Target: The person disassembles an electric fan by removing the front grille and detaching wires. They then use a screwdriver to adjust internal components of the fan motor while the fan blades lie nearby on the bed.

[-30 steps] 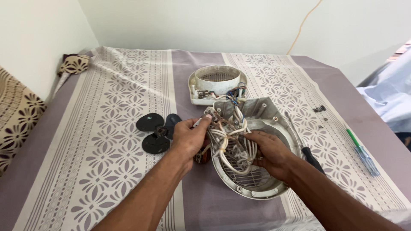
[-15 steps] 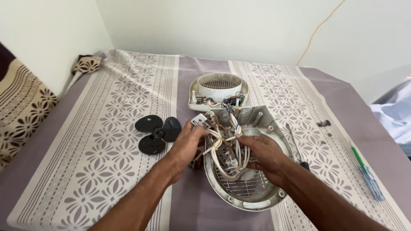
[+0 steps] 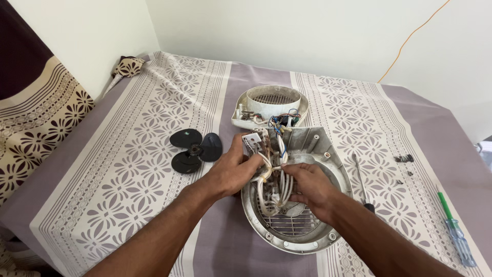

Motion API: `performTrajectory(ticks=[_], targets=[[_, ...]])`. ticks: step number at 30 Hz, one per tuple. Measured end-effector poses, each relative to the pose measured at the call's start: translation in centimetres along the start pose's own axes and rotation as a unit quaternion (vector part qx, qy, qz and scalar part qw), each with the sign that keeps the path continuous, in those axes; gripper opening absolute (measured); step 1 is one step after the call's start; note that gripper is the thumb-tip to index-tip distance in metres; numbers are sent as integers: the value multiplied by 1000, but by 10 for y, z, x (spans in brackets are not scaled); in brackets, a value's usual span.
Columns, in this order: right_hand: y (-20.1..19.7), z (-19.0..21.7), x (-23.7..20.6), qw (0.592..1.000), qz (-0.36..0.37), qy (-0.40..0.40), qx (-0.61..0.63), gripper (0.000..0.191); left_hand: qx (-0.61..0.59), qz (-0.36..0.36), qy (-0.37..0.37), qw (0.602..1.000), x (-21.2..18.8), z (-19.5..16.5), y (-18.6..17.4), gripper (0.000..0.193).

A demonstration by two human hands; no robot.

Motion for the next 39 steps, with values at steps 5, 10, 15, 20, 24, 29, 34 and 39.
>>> performTrajectory(ticks=[5,10,15,20,24,29,34,39], targets=[[3,-5,5,999,17,-1,27,24,16,-6,3,1000,-2,-4,-1,71],[-4,-12,8,1000,-16,-1,-5,30,79,-25,16,996,-2,-3,-4,70],[-7,-13,10,998,-42,-13,-43,39,127,-47,52,989,2,1,-3,64],[-10,-9,6,993,-74,-24,-85,45,-35,-85,20,996,12,35,-9,50],[-9,21,-13,970,-121,-141,-155,51,-113,-116,-19,987,10,69,-20,45],[2,45,-37,963,-144,-166,-156,62,14,-49,-53,997,-3,83,-1,50],[36,66,-57,925,-98,-267,-252,71,57,-32,32,997,-6,66,11,47],[50,60,-52,866,-120,-264,-408,73,119,-82,66,987,-4,63,11,29]])
Point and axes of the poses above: each hand's wrist, its own x-axis towards the middle knuckle, its own y-axis out of the palm, z = x × y, the point moved 10 cm from there along x, towards the middle knuckle, and after that the axes turned 12 degrees about x, right-handed, at the moved point
